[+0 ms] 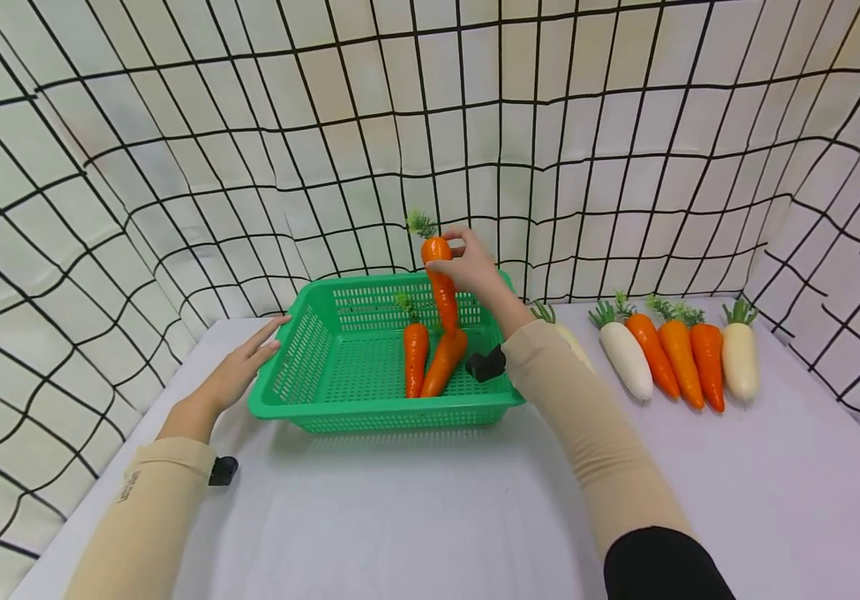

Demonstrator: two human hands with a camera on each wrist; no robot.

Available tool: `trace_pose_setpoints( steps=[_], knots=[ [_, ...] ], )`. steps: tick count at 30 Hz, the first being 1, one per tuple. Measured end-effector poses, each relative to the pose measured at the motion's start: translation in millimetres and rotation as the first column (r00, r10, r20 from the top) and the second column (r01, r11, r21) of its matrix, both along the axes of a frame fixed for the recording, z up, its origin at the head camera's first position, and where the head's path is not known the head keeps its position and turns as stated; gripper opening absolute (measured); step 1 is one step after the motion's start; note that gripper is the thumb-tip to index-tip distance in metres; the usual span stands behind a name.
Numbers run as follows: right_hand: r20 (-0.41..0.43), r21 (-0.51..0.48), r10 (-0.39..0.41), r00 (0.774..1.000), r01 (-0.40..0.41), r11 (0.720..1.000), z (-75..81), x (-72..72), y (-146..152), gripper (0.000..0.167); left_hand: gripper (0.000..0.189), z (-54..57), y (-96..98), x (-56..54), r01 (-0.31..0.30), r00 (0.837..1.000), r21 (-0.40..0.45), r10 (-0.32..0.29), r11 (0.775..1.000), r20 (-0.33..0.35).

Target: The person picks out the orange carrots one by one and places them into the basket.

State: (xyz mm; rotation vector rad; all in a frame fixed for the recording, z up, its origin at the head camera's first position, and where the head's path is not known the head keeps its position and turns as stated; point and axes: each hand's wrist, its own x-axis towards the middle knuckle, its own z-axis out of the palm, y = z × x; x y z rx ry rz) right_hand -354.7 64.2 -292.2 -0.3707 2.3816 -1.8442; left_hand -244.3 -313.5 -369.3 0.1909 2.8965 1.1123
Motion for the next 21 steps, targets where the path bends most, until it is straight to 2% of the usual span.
trace_pose_setpoints(
  steps=[5, 9, 21],
  knots=[
    [0.041, -0.027, 0.002, 0.999, -0.001, 1.0, -9.1, -2.2, -9, 0.061, 0.064, -0.6, -0.4, -0.4, 0.0, 1.0, 0.001, 0.0, 1.0, -0.003],
    [0.046, -0.006, 0.003, 0.999, -0.003, 1.0, -13.6, -3.7, -13, 0.059, 0.063, -1.2, -0.6, -1.0, 0.003, 1.0, 0.001, -0.003, 1.0, -0.007],
    [0.06, 0.08, 0.14, 0.988, -0.145, 0.986, -25.0, -5.9, -18, 0.054, 0.063, -1.7, -0.8, -0.2, 0.003, 1.0, 0.011, -0.003, 1.0, -0.01]
  ],
)
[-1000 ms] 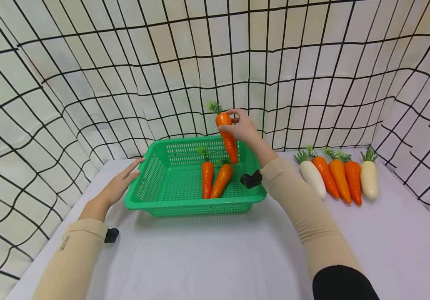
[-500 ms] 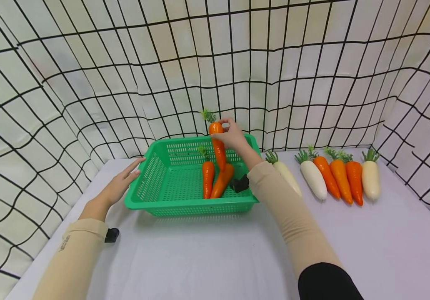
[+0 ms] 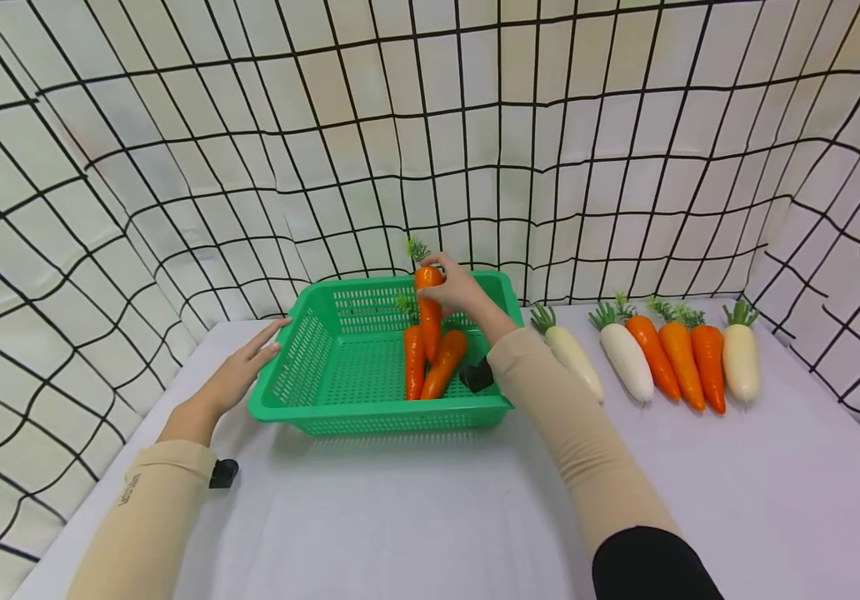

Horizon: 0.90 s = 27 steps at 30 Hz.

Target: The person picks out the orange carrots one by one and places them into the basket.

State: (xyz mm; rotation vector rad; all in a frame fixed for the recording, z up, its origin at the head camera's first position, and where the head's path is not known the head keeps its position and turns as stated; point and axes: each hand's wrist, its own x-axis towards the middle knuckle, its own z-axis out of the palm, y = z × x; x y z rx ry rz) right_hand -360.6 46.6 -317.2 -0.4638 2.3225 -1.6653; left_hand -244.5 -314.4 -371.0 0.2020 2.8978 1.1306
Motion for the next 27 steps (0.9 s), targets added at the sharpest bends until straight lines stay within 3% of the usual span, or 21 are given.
trace_pose_setpoints(
  steps=[9, 13, 19, 27],
  knots=[
    [0.019, 0.112, -0.015, 1.0, 0.013, 0.994, -8.2, -2.8, -4, 0.054, 0.063, 2.0, -0.8, 1.3, -0.005, 1.0, -0.006, 0.005, 1.0, -0.008],
    [0.025, 0.187, 0.022, 0.999, -0.026, 0.982, -10.9, -4.5, -3, 0.053, 0.063, 1.1, -1.0, 0.4, -0.01, 1.0, -0.014, 0.01, 1.0, -0.01],
    [0.019, 0.364, 0.092, 0.996, -0.093, 0.927, -15.1, -3.8, 0, 0.049, 0.063, 0.0, 0.5, -1.0, -0.009, 1.0, -0.016, 0.009, 1.0, -0.008],
    [0.041, 0.507, 0.157, 0.987, -0.155, 0.848, -16.2, -1.3, 2, 0.042, 0.063, -0.6, 1.9, -1.3, -0.01, 1.0, -0.017, 0.01, 1.0, -0.007]
  ],
)
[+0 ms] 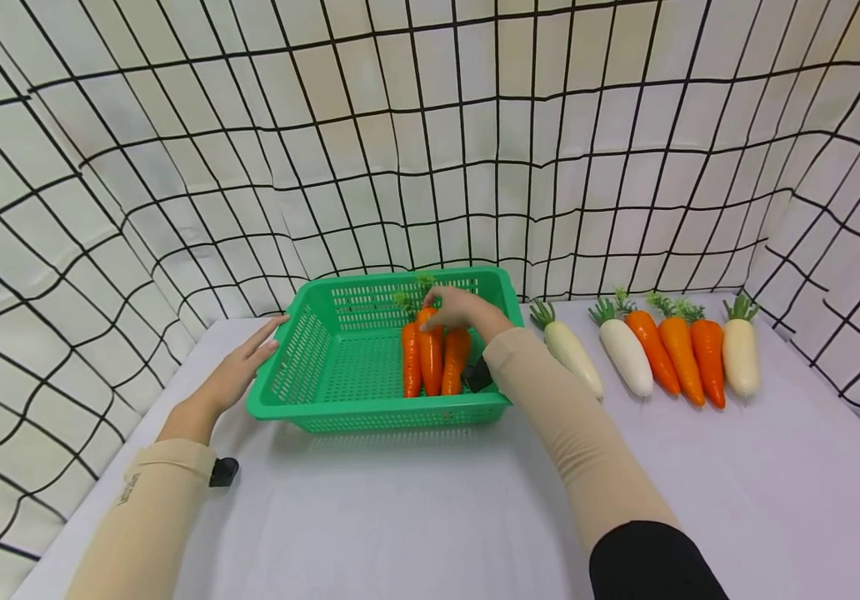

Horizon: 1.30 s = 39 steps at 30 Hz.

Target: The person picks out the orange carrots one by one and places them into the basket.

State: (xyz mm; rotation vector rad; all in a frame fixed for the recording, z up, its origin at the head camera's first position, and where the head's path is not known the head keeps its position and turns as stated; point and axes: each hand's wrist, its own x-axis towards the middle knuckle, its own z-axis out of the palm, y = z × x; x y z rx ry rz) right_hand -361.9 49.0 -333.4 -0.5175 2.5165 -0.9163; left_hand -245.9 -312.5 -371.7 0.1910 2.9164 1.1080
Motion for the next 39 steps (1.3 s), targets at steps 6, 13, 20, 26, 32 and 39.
trace_pose_setpoints(
  steps=[6, 13, 20, 26, 32, 39],
  knots=[
    [-0.025, 0.13, 0.086, 0.996, -0.082, 0.988, -0.8, 2.4, 4, 0.045, 0.063, 1.3, 1.5, 0.2, 0.003, 1.0, 0.003, -0.003, 1.0, -0.002],
    [0.004, 0.222, 0.106, 0.994, -0.105, 0.969, -1.0, 5.6, 7, 0.049, 0.063, 2.8, 5.5, 0.0, 0.004, 1.0, 0.008, -0.004, 1.0, -0.002],
    [-0.001, 0.239, 0.114, 0.994, -0.11, 0.965, -0.1, 7.3, 8, 0.049, 0.063, 0.7, 5.0, -0.8, 0.005, 1.0, 0.007, -0.005, 1.0, 0.0],
    [-0.006, 0.256, 0.106, 0.994, -0.101, 0.961, 1.4, 6.2, 7, 0.046, 0.063, -0.9, 4.4, -0.8, 0.01, 1.0, 0.008, -0.009, 1.0, -0.001],
    [-0.071, 0.247, 0.089, 0.993, -0.069, 0.966, 11.4, 5.4, 12, 0.045, 0.064, -1.0, 3.4, 1.1, 0.005, 1.0, 0.005, -0.005, 1.0, 0.01],
    [-0.158, 0.136, 0.085, 0.984, -0.063, 0.989, 35.1, 8.8, 35, 0.044, 0.064, 0.1, 0.2, 0.6, -0.003, 1.0, -0.002, 0.003, 1.0, 0.014]
  ],
)
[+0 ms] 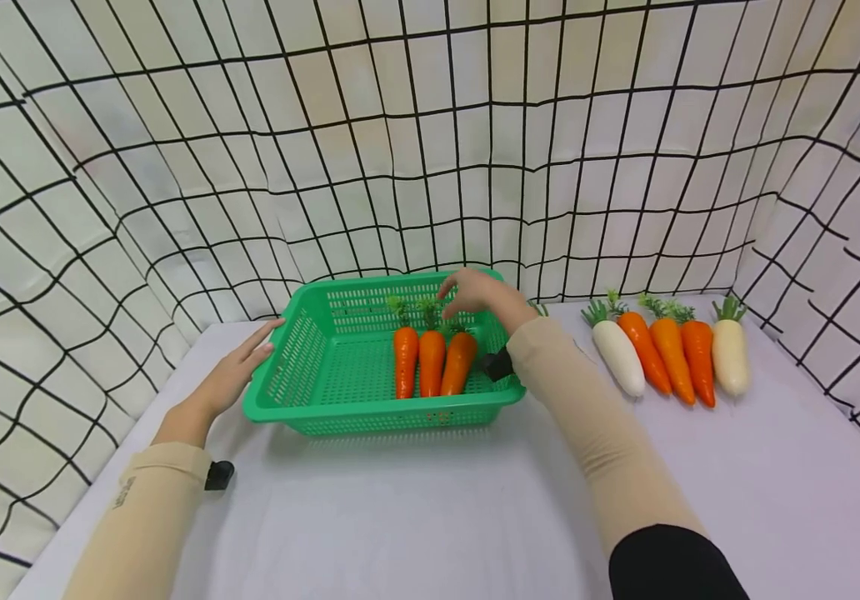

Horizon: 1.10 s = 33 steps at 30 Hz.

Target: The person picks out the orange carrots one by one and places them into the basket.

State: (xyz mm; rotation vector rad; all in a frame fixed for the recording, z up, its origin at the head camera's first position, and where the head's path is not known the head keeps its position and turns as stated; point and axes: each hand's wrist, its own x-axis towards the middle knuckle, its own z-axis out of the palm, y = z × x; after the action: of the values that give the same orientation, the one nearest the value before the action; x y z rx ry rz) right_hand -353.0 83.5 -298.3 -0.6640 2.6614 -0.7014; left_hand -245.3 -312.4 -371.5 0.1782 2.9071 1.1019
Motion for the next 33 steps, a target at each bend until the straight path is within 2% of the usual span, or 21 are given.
trace_pose_setpoints(
  steps=[6, 11, 15, 21, 26, 33],
  knots=[
    [-0.062, -0.128, -0.018, 0.998, 0.01, 0.992, 18.5, 8.5, 30, 0.043, 0.063, -0.3, -1.3, 0.1, 0.012, 1.0, 0.007, -0.012, 1.0, -0.003],
    [-0.148, -0.184, -0.044, 0.988, 0.017, 0.983, 20.8, 17.1, 62, 0.041, 0.064, -0.5, -1.6, 0.7, 0.012, 1.0, 0.008, -0.012, 1.0, -0.004],
    [-0.227, -0.199, -0.079, 0.971, 0.033, 0.979, 15.2, 26.2, 86, 0.037, 0.065, 0.1, -1.6, 1.3, 0.006, 1.0, 0.005, -0.006, 1.0, -0.006],
    [-0.298, -0.214, -0.176, 0.938, 0.114, 0.97, 5.0, 42.3, 123, 0.034, 0.065, -0.3, -0.6, 0.6, 0.011, 1.0, 0.007, -0.011, 1.0, 0.0],
    [-0.312, -0.212, -0.244, 0.918, 0.183, 0.96, -10.2, 48.3, 152, 0.033, 0.065, -1.3, -0.1, 0.6, 0.012, 1.0, 0.012, -0.012, 1.0, 0.003],
    [-0.287, -0.213, -0.337, 0.897, 0.284, 0.935, -29.2, 51.2, 188, 0.037, 0.064, -1.0, -1.0, -0.3, 0.005, 1.0, 0.0, -0.005, 1.0, -0.007]
  ],
)
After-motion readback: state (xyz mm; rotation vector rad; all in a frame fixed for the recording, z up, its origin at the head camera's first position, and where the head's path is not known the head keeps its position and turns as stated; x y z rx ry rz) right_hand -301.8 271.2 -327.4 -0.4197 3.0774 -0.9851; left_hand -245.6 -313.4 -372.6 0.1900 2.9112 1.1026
